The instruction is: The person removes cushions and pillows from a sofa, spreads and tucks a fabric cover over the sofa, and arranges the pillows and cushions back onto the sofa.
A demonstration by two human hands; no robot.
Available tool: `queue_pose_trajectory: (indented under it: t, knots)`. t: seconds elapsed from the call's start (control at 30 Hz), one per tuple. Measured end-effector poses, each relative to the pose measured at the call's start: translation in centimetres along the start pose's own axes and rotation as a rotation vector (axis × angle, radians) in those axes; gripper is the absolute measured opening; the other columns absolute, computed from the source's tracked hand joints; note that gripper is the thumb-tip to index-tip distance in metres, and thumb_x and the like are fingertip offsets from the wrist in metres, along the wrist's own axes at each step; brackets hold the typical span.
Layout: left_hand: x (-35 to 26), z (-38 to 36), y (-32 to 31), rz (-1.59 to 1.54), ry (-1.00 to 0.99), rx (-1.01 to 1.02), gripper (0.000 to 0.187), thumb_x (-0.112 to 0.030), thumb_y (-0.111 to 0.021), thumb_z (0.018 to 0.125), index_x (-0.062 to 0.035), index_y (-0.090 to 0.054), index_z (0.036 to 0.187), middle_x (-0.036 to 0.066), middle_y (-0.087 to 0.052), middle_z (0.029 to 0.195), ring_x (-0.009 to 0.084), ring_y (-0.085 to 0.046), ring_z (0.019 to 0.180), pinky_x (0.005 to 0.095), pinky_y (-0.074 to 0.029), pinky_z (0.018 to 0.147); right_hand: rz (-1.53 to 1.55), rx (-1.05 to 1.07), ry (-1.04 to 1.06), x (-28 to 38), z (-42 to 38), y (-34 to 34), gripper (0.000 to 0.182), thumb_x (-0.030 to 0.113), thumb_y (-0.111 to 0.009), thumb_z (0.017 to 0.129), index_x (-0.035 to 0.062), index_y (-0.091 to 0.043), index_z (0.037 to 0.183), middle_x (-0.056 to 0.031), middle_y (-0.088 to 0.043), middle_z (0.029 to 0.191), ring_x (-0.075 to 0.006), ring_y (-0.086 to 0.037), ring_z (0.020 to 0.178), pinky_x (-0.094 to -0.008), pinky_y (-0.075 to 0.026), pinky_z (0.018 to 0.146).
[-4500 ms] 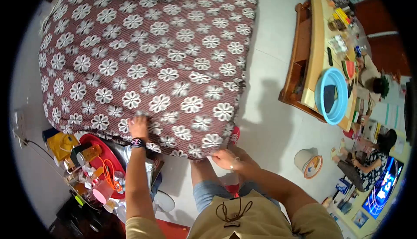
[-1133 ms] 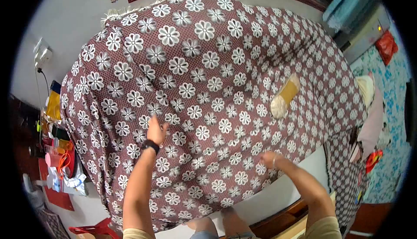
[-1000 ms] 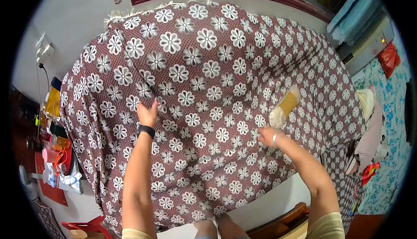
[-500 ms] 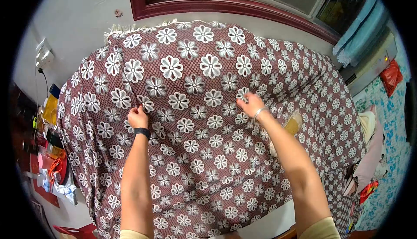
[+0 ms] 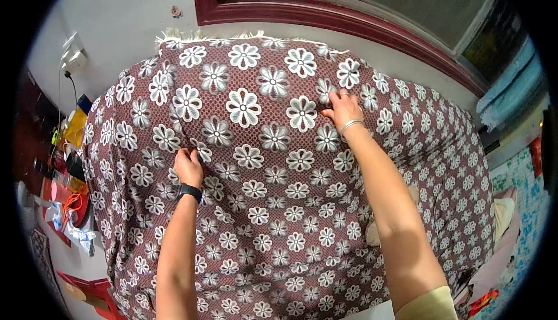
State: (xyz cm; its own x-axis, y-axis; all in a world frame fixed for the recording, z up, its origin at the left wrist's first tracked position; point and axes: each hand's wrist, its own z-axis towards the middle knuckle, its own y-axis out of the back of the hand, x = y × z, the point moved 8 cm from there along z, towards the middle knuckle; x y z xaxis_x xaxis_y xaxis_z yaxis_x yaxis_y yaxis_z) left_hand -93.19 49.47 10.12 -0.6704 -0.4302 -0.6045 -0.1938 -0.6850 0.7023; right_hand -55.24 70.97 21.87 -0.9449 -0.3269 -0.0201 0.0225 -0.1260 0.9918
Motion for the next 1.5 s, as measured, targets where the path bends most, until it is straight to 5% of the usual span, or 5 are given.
queue_pose_trajectory:
  t: [0.47,0.73,0.9,1.27,1.5]
  knots:
    - [-12.7,11.9,10.1,0.027,-0.220,-0.042,0.027,-0.023,-0.058,0.080,0.0032,-0.055,0.086,0.021,-0.059,0.082,0.0342,-0.057,0.075,0.0415,-0.044,0.067,0.250,-0.585,-0.157,-8.5,7.2,15.2,0.022,0.013,-0.052,0.082,0.0050,-0.055,0.102,-0.0239,-0.059,0.092,-0.0404,-0.057,0.087,-0.0459,-0.046,0.076]
    - [-16.9,14.1,-3.3,0.429,-0.354,0.444,0.063,-0.059,-0.039,0.085,-0.0378,-0.016,0.141,0.008,0.006,0.150,0.0395,0.010,0.135,0.0699,0.003,0.096,0.560,0.373,-0.202,-7.6,12.9,7.1,0.053,0.043,-0.060,0.074,-0.0004,-0.061,0.105,-0.0128,-0.062,0.104,-0.0218,-0.063,0.081,-0.0318,-0.049,0.067]
    - [-16.9,14.6,-2.7,0.243,-0.394,0.321,0.062,-0.055,-0.053,0.080,-0.0329,-0.033,0.135,0.006,-0.007,0.150,0.0378,0.004,0.136,0.0661,0.002,0.100,0.214,0.102,0.547,-6.0,14.0,5.0,0.080,0.038,-0.072,0.068,0.0110,-0.037,0.134,-0.0170,-0.045,0.131,-0.0289,-0.046,0.118,-0.0383,-0.035,0.101]
    - [-16.8,13.7,-0.5,0.061,-0.532,-0.098,0.058,-0.043,-0.065,0.075,-0.0182,-0.046,0.124,0.008,-0.038,0.133,0.0276,-0.027,0.129,0.0580,-0.013,0.104,0.759,-0.943,-0.337,-9.6,11.6,16.5,0.018,0.005,-0.049,0.071,0.0029,-0.055,0.088,-0.0171,-0.061,0.078,-0.0292,-0.059,0.070,-0.0395,-0.045,0.065]
    - [-16.5,13.6,-0.4,0.075,-0.580,-0.169,0.031,-0.030,-0.065,0.078,-0.0190,-0.061,0.106,0.006,-0.047,0.125,0.0268,-0.036,0.124,0.0551,-0.019,0.102,0.157,-0.167,-0.182,-0.7,13.5,4.4,0.074,0.051,-0.051,0.080,-0.0028,-0.037,0.130,-0.0235,-0.035,0.135,-0.0329,-0.026,0.131,-0.0569,-0.014,0.105]
